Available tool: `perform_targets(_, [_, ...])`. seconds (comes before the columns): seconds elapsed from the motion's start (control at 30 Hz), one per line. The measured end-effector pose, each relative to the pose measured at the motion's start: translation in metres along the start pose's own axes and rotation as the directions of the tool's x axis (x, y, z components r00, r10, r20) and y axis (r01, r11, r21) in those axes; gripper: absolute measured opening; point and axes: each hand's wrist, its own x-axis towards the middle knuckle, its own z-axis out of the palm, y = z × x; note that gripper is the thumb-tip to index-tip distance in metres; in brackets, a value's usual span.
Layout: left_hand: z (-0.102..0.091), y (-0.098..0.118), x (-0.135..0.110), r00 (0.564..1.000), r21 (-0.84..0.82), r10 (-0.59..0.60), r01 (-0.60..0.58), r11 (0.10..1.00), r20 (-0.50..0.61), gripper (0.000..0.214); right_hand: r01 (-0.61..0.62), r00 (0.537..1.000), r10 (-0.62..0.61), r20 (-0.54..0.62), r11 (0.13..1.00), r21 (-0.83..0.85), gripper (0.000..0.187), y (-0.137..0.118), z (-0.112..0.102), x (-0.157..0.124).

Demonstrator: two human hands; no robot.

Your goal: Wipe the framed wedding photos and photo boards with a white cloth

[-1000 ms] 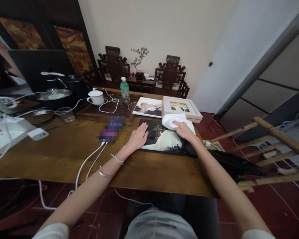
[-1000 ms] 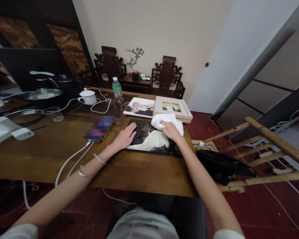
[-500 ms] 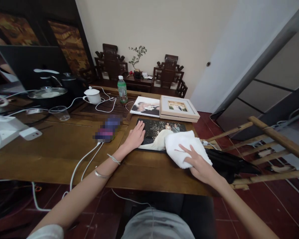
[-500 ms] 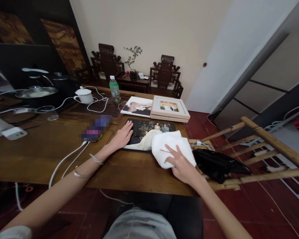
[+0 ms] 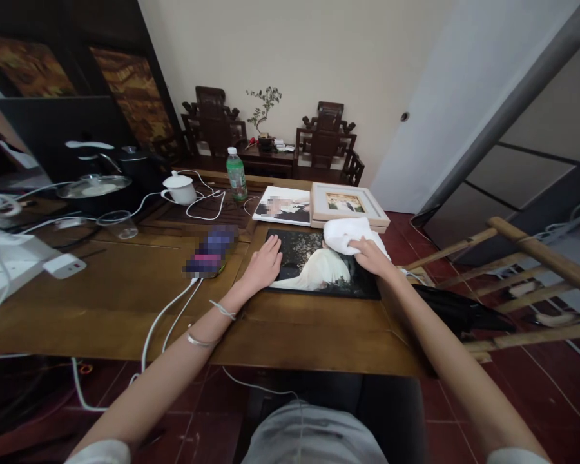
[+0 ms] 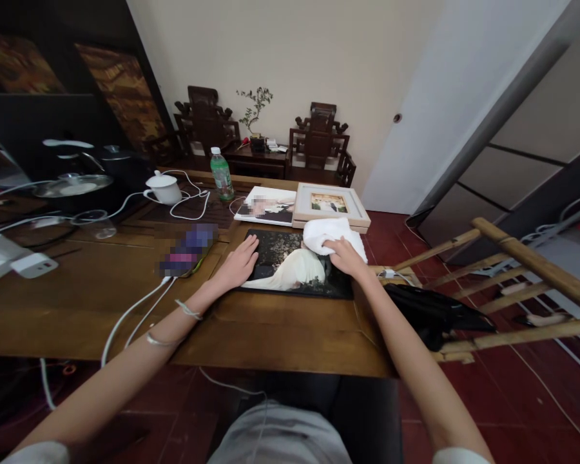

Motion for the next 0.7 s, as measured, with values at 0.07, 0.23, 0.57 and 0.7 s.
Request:
perform_targets(0.07, [0.000,0.000,0.000,1.000,0.004,-0.006,0.006,1.000,0.005,0.048,0.015,1.000,-0.015,0.015,1.000,-0.006,0.051,-0.005,0.001,-0.011])
perform_targets(0.23, [0.000,0.001,-0.001,1.000,0.014,-0.005,0.005,1.000,-0.007,0.048,0.036,0.996,-0.037,0.079,0.999,0.019,0.050,-0.042,-0.003,-0.071])
perform_targets(0.57, [0.001,0.000,-0.001,1.000,0.033,0.006,-0.006,0.999,-0.010,0.049,0.061,0.986,-0.074,0.151,0.994,0.089,0.043,-0.074,-0.018,-0.107])
perform_targets(0.7, [0.001,-0.001,0.000,1.000,0.027,0.004,-0.004,1.000,-0.001,0.048,0.061,0.995,-0.068,0.079,0.994,0.095,0.045,-0.045,-0.012,-0.059])
